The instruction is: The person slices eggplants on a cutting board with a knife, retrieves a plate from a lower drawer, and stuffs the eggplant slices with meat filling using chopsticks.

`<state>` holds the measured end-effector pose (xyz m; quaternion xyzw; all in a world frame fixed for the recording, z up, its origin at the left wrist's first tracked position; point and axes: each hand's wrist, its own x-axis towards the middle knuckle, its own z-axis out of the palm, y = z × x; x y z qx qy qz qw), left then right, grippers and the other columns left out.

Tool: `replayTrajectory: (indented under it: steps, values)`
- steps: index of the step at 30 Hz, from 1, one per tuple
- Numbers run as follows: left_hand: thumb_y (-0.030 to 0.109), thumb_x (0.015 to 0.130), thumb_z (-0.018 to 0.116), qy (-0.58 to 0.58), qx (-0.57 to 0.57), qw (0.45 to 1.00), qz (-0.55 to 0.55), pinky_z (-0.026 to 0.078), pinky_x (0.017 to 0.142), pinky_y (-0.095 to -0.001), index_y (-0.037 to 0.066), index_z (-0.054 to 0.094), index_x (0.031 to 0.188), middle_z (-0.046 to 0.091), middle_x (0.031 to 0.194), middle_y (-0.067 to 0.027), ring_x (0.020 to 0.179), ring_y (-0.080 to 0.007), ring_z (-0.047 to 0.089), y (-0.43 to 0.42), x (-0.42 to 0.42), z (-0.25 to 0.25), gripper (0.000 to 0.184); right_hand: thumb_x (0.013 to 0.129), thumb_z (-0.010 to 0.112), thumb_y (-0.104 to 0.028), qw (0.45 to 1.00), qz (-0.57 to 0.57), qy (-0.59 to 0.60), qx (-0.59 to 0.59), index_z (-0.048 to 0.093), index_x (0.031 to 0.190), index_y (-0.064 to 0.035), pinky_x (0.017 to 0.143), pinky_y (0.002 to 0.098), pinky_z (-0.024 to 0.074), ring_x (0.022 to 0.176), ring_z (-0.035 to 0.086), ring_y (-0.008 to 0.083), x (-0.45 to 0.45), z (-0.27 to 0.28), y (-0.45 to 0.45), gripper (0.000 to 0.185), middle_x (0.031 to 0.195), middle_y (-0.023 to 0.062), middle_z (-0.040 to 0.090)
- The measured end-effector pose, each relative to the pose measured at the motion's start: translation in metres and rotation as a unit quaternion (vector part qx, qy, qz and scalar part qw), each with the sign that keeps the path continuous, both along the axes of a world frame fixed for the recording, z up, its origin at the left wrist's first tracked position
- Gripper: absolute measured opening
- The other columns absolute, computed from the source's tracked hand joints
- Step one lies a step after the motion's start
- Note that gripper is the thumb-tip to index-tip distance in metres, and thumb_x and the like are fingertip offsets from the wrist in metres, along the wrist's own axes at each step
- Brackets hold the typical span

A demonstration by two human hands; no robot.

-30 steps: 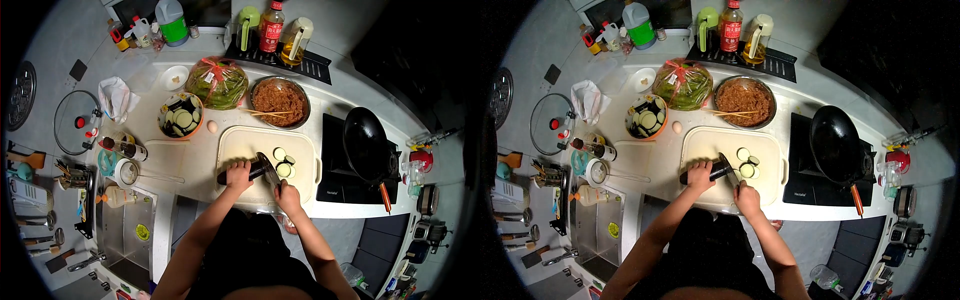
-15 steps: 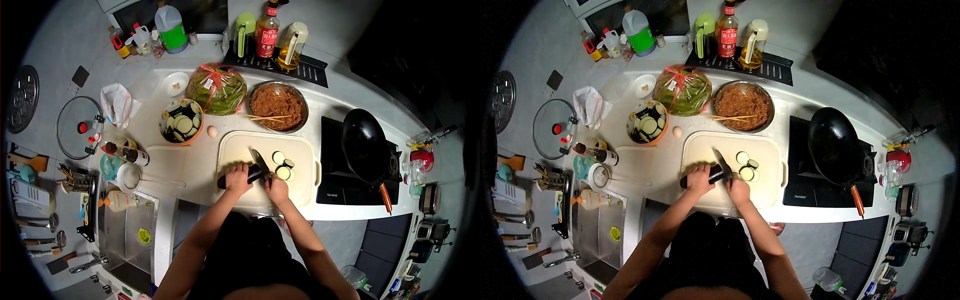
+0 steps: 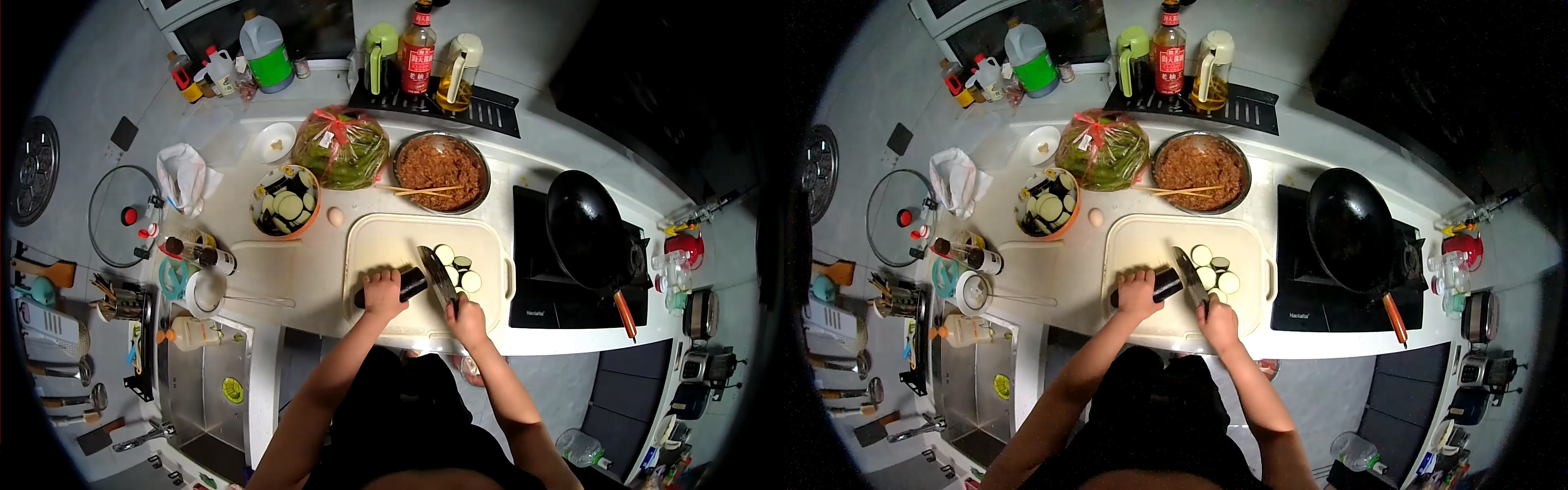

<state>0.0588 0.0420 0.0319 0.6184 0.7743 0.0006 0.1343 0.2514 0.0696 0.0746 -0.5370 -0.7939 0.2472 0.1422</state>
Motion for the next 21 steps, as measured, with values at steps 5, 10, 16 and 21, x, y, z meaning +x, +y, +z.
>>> replayTrajectory:
  steps: [5,10,16,21]
  values:
    - [0.037,0.055,0.074,-0.019,0.012,1.000,0.001,0.039,0.085,-0.0473,0.007,0.048,0.102,0.054,0.097,-0.0103,0.091,-0.0268,0.053,0.000,-0.001,-0.003,0.061,0.077,0.056,-0.017,0.999,0.029,-0.025,0.002,0.052,0.076,0.0024,0.053,0.0444,0.0474,0.055,0.057,0.0386,-0.002,0.017,-0.007,0.019,0.058,0.0236,0.055]
    - [0.035,0.054,0.075,-0.022,0.010,1.000,0.000,0.041,0.084,-0.0454,0.007,0.048,0.103,0.054,0.096,-0.0097,0.090,-0.0267,0.053,0.000,-0.001,-0.001,0.063,0.077,0.056,-0.017,0.998,0.045,-0.036,0.000,0.053,0.076,0.0031,0.053,0.0444,0.0477,0.055,0.057,0.0388,0.002,0.017,-0.006,0.020,0.058,0.0237,0.056]
    - [0.035,0.053,0.075,-0.004,0.058,0.998,-0.015,0.042,0.081,-0.0446,0.008,0.050,0.103,0.054,0.094,-0.0084,0.086,-0.0266,0.054,-0.002,-0.001,-0.008,0.062,0.076,0.056,-0.017,0.997,0.064,-0.035,-0.016,0.054,0.076,0.0031,0.055,0.0446,0.0482,0.057,0.057,0.0386,-0.015,-0.005,0.014,0.020,0.061,0.0239,0.056]
    - [0.034,0.051,0.075,0.001,0.072,0.997,-0.006,0.042,0.077,-0.0421,0.009,0.052,0.101,0.054,0.091,-0.0077,0.085,-0.0261,0.054,-0.002,-0.001,-0.010,0.060,0.075,0.057,-0.018,0.997,0.062,-0.036,-0.039,0.053,0.081,0.0027,0.056,0.0454,0.0473,0.062,0.057,0.0395,-0.041,-0.030,0.025,0.022,0.066,0.0241,0.057]
